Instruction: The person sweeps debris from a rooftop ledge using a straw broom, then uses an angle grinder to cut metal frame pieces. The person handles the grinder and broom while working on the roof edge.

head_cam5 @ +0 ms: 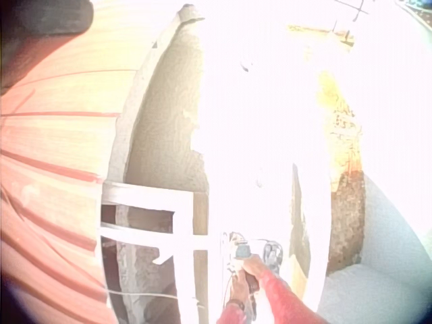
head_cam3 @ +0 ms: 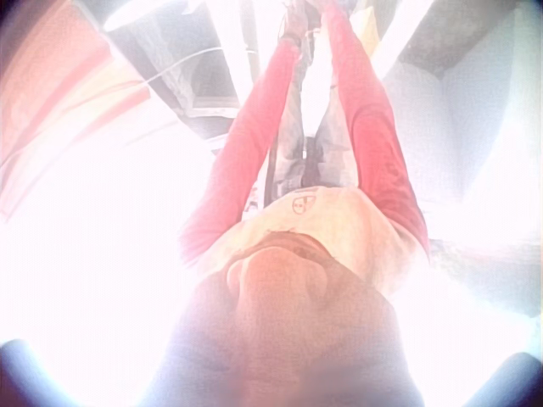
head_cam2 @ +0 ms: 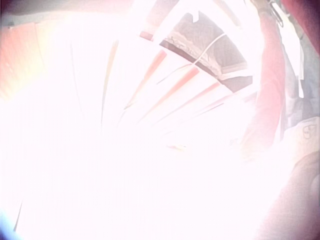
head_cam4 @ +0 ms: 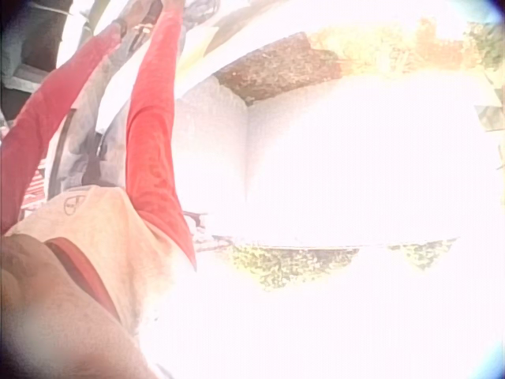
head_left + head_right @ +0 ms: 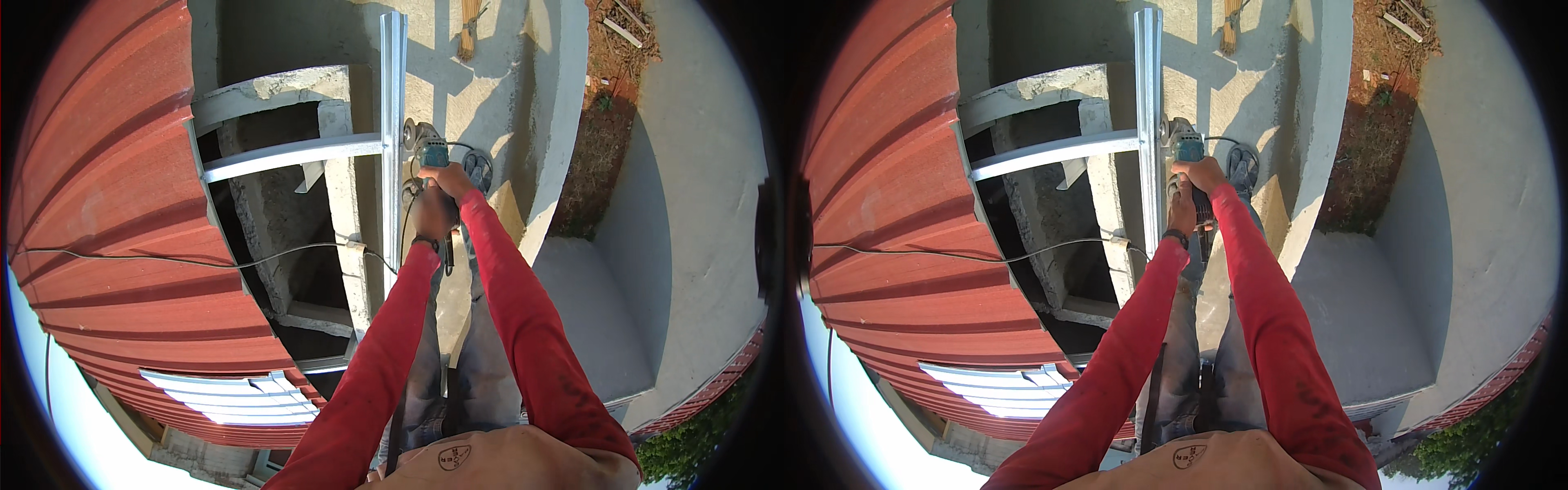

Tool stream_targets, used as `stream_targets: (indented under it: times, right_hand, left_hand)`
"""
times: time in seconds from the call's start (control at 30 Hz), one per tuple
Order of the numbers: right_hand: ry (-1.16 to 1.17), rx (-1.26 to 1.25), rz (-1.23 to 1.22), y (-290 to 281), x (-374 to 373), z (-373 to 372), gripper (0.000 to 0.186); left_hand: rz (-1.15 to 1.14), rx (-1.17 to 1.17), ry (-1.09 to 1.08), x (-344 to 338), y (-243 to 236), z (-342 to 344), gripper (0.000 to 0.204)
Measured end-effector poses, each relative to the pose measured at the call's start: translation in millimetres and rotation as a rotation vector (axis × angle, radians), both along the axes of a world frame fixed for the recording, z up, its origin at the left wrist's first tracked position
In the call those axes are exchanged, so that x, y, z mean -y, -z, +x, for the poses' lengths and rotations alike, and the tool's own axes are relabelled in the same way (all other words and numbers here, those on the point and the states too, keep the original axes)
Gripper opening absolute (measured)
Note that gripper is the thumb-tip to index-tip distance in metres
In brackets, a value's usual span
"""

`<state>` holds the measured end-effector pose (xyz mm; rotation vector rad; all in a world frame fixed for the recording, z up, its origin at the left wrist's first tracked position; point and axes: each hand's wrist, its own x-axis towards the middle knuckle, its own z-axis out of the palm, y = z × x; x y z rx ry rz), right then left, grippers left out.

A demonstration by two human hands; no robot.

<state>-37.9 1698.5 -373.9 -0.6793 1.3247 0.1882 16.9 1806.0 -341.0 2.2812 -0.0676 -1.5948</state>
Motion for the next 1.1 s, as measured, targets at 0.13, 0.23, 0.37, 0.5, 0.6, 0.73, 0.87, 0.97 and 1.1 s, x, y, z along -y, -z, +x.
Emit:
stream_targets:
  times: [0.13,0.23,0.37,0.5,0.6,0.73,0.87,0.97,1.1]
  right_hand:
    - [-0.054,-0.085,-0.034,12,3,-21,0.041]
    - [-0.032,-0.002,-0.024,-4,5,-2,0.041]
    - [-0.074,-0.010,-0.043,12,7,-7,0.039]
    - [-0.095,-0.012,-0.038,11,6,-12,0.040]
    - [-0.120,-0.012,-0.055,14,7,-10,0.040]
    - [-0.091,-0.019,-0.050,-2,-5,-8,0.036]
    - [-0.107,0.000,-0.146,-1,-9,-19,0.037]
    - [-0.086,-0.080,-0.046,0,-12,-14,0.036]
    - [-0.067,-0.079,-0.101,-11,-21,-5,0.035]
  left_hand:
    - [0.067,-0.099,-0.037,33,-29,-14,0.105]
    - [0.073,-0.054,-0.092,13,-2,-5,0.098]
    - [0.080,0.015,-0.060,11,16,-11,0.093]
    - [0.128,0.039,-0.019,13,11,-15,0.094]
    - [0.082,0.079,0.000,13,9,-13,0.093]
    - [0.057,0.000,-0.063,8,-15,-11,0.089]
    - [0.003,-0.054,-0.160,31,-59,-16,0.085]
    - [-0.014,-0.102,-0.153,22,-50,-11,0.083]
    - [-0.008,-0.159,-0.157,4,-41,-4,0.083]
